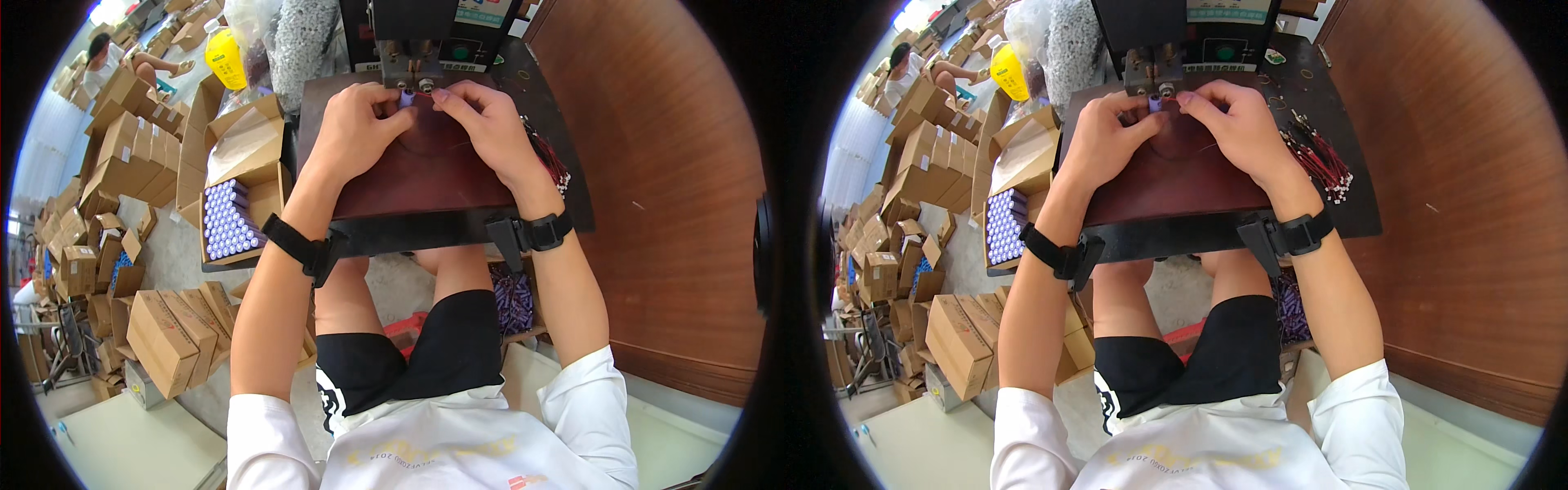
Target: Using a spot-welding or fusing machine to join wires to electronic components on a production line.
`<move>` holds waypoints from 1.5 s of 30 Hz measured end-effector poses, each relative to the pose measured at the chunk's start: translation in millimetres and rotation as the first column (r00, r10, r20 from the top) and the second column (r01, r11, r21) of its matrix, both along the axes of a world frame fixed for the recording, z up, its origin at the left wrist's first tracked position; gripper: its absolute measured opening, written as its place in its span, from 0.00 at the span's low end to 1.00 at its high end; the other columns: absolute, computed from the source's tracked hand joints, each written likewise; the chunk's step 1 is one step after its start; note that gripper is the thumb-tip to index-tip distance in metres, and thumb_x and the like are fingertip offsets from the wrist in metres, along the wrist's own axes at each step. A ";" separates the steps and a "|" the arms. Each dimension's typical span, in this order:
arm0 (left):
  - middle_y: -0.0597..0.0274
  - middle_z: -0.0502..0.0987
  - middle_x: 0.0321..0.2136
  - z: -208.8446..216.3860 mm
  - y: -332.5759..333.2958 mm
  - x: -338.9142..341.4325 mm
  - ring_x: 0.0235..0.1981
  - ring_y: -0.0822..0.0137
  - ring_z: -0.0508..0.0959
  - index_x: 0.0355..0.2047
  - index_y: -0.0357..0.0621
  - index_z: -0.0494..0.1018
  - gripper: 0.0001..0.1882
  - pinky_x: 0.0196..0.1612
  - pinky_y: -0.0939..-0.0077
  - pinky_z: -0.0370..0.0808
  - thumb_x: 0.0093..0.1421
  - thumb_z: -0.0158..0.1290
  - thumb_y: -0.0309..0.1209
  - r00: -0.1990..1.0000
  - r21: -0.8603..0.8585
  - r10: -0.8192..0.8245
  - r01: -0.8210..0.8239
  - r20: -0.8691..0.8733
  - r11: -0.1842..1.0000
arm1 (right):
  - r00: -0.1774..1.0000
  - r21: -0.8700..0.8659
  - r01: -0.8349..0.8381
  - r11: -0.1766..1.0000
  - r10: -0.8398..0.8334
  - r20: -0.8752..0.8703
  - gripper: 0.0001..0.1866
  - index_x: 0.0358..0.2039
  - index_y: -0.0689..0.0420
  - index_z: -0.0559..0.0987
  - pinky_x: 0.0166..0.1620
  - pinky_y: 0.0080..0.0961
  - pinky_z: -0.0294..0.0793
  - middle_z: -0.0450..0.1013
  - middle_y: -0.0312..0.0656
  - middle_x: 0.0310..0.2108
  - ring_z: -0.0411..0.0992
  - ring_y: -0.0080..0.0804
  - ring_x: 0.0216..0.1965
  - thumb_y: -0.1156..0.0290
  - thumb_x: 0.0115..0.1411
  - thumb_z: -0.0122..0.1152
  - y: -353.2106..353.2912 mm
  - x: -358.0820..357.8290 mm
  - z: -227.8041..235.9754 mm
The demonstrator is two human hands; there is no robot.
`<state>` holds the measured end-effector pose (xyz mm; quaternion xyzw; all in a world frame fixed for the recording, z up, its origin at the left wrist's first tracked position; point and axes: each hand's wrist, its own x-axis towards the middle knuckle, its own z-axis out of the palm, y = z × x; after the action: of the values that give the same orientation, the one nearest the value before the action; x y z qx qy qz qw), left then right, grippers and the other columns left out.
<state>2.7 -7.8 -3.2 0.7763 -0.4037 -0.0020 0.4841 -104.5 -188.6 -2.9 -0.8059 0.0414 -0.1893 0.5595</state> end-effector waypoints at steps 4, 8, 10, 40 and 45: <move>0.46 0.80 0.26 0.0 1.1 -0.7 0.28 0.53 0.81 0.36 0.34 0.82 0.17 0.35 0.65 0.76 0.53 0.62 0.37 0.998 0.024 0.002 -0.001 -0.055 1.000 | 1.000 -0.001 -0.005 1.000 0.005 -0.021 0.14 0.39 0.65 0.83 0.47 0.19 0.69 0.79 0.34 0.35 0.71 0.19 0.39 0.65 0.69 0.61 -1.2 -0.7 -0.7; 0.47 0.80 0.27 -2.2 2.5 1.0 0.29 0.53 0.81 0.35 0.34 0.82 0.17 0.36 0.65 0.76 0.52 0.62 0.37 1.000 0.007 -0.014 0.014 -0.015 1.000 | 1.000 0.003 -0.012 1.000 0.012 0.003 0.14 0.39 0.65 0.83 0.46 0.18 0.69 0.78 0.33 0.34 0.71 0.18 0.39 0.64 0.69 0.61 1.2 -1.4 -1.3; 0.47 0.80 0.27 -2.5 3.6 2.0 0.29 0.52 0.81 0.36 0.34 0.82 0.17 0.36 0.65 0.76 0.52 0.62 0.37 1.000 0.010 -0.018 0.018 -0.007 1.000 | 1.000 0.005 -0.010 1.000 0.010 0.011 0.15 0.39 0.65 0.83 0.46 0.18 0.69 0.78 0.33 0.34 0.71 0.18 0.39 0.64 0.69 0.61 2.9 -1.4 -1.0; 0.50 0.73 0.58 -14.5 223.2 -19.8 0.62 0.48 0.69 0.43 0.42 0.83 0.13 0.63 0.54 0.66 0.57 0.61 0.26 0.956 0.781 -0.164 -0.092 0.242 0.617 | 0.635 0.123 -0.560 0.820 0.329 0.698 0.07 0.26 0.54 0.79 0.27 0.26 0.67 0.75 0.42 0.23 0.69 0.30 0.23 0.74 0.62 0.60 79.6 -218.4 73.4; 0.51 0.75 0.55 -18.7 219.8 -23.5 0.59 0.49 0.72 0.43 0.38 0.82 0.13 0.61 0.59 0.69 0.57 0.62 0.22 0.974 0.729 -0.130 -0.048 0.186 0.683 | 0.649 0.112 -0.568 0.816 0.359 0.671 0.06 0.25 0.54 0.78 0.26 0.26 0.66 0.74 0.41 0.23 0.68 0.30 0.23 0.74 0.60 0.61 67.8 -253.7 83.0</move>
<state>-20.8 212.0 -21.9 0.8904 -0.4383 -0.0865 0.0868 -358.3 -120.8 80.1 -0.5804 -0.3262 -0.2832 0.6904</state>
